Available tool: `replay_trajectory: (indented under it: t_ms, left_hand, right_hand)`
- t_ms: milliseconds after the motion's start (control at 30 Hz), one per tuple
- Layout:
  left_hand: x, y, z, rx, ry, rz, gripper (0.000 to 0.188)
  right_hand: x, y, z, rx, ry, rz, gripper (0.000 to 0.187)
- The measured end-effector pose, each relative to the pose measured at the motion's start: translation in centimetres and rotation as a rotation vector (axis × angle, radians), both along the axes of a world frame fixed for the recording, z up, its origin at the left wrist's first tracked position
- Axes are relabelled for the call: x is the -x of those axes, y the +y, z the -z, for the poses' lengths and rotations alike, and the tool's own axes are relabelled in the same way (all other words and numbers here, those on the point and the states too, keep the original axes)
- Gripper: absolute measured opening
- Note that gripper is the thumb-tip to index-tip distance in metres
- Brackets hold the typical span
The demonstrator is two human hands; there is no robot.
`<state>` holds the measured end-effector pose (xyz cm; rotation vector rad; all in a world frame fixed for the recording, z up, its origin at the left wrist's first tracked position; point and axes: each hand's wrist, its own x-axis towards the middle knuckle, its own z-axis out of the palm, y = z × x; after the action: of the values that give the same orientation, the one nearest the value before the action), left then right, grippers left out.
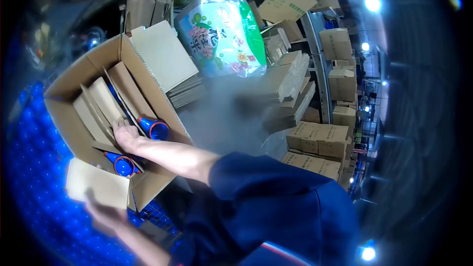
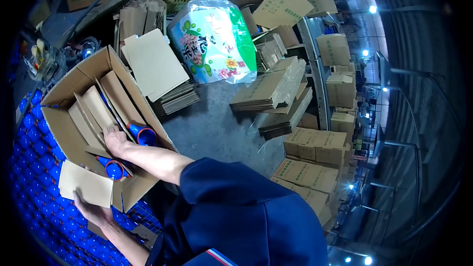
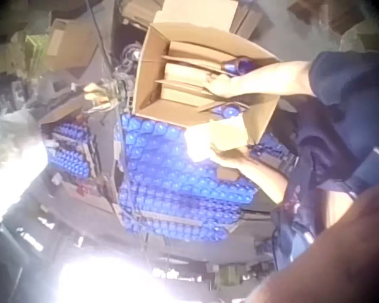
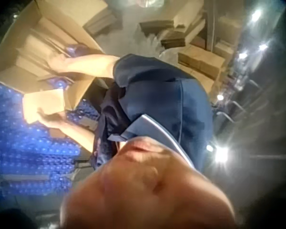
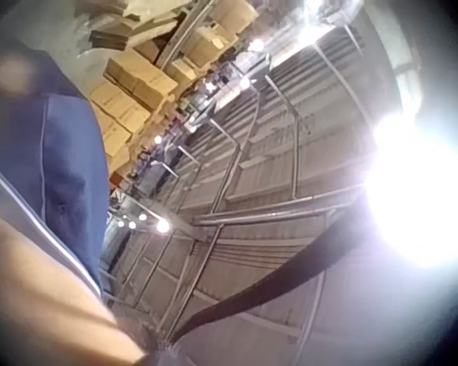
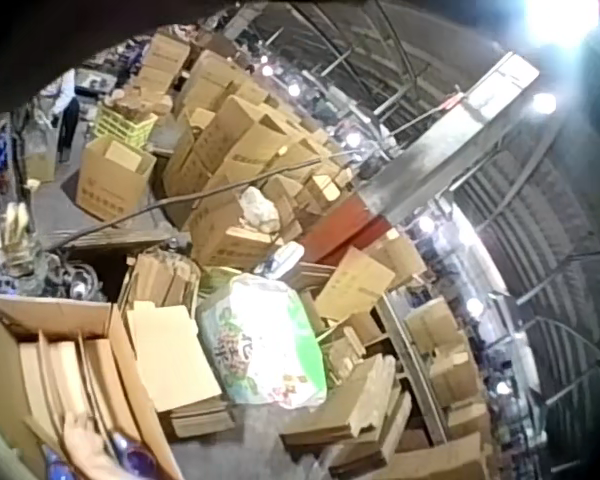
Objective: The person places blue bottles into a cardboard box containing dividers, inserting cardboard sheets between layers of bottles.
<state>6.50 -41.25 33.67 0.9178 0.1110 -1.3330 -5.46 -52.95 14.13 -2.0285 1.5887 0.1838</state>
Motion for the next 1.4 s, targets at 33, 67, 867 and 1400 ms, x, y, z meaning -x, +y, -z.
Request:
replay_trajectory:
  t_ms: [33, 67, 867, 1400]
  left_hand:
    - [0.0, -0.2, 0.2, -0.039, -0.023, 0.038, 0.065]
    - [-0.8, 0.0, -0.7, -0.094, -0.092, -0.003, 0.062]
    - [-5.9, 49.4, 25.5, -1.027, -0.543, -0.086, 0.032]
    - [4.5, 48.3, 28.7, -0.685, 0.506, -0.39, 0.056]
  right_hand:
    - [0.2, -0.4, -0.3, -0.021, -0.078, 0.04, 0.04]
    - [-1.6, -0.1, -3.0, 0.073, -0.23, -0.029, 0.036]
    - [0.1, 0.6, -13.8, 0.332, -0.558, -0.154, 0.045]
    - [-10.0, 35.0, 1.4, -0.975, -0.375, -0.006, 0.027]
